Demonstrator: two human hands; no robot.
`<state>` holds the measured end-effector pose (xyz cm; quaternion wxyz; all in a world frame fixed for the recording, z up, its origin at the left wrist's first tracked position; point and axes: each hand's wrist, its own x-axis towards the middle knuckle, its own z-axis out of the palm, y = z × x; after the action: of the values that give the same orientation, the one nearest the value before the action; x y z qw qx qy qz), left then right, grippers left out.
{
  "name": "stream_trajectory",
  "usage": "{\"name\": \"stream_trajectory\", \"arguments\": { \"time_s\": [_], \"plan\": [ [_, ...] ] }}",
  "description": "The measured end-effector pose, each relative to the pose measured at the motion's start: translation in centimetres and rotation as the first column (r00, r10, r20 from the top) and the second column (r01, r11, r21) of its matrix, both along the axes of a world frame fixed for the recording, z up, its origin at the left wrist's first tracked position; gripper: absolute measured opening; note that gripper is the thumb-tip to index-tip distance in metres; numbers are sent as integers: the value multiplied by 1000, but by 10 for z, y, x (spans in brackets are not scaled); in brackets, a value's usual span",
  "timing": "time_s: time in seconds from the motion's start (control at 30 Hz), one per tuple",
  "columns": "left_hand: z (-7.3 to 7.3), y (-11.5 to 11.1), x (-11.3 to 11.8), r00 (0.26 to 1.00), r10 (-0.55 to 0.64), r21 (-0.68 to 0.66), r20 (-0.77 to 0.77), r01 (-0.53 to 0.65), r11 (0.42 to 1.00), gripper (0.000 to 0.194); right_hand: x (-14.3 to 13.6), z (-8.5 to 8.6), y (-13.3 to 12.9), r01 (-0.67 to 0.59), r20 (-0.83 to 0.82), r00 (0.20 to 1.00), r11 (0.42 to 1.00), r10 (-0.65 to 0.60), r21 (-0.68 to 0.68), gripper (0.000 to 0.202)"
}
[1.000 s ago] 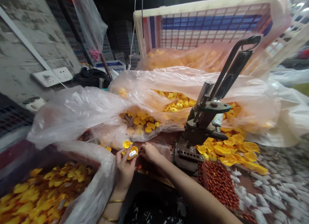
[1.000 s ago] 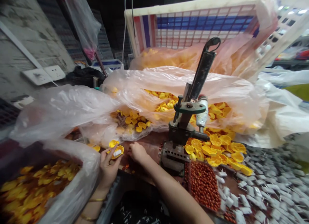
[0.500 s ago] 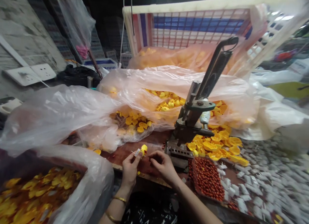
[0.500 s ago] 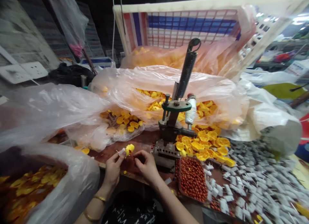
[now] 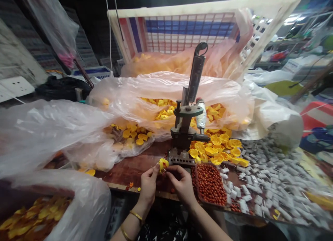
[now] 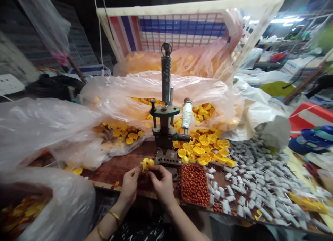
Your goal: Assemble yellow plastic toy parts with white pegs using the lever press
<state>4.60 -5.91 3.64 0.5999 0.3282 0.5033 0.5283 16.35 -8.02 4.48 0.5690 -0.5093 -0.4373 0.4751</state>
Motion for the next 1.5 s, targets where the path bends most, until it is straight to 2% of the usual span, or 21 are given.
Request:
{"name": "stream_trajectory", "arguments": {
  "time_s": [0.13, 0.27, 0.43, 0.63, 0.77, 0.97, 1.2, 1.5],
  "plan": [
    [2, 2, 6, 999, -26, 16, -40, 27, 1000, 43, 5, -1, 1, 40, 11, 999, 999, -40, -10, 12],
    [1, 5, 9, 1000, -21, 1, -4, 21, 1000, 45, 10, -1, 1, 64, -22, 998, 998, -65, -28, 14],
    [-1, 4, 11, 997, -73, -1, -8, 73, 997, 44, 12, 2, 3, 62, -49, 997, 997, -65, -49, 15],
    [0, 3, 10, 997, -34, -17, 62, 35, 999, 44, 9, 4, 3, 56, 45, 997, 998, -56, -6, 10],
    [2, 3, 8, 997, -66, -17, 27, 67, 998, 44, 7, 4, 1, 69, 91, 993, 998, -69, 5, 10],
    [5, 1, 8, 995, -73, -8, 63, 73, 997, 41, 9, 4, 2, 55, 117, 992, 998, -55, 8, 12],
    [-1, 4, 8, 993, -66, -35, 98, 70, 997, 44, 15, 3, 7, 12, 170, 985, 1000, -12, 2, 11],
    [-2, 4, 9, 990, -65, -47, 122, 71, 996, 44, 15, 5, 9, 10, 34, 999, 997, -8, -74, 12]
  ]
}}
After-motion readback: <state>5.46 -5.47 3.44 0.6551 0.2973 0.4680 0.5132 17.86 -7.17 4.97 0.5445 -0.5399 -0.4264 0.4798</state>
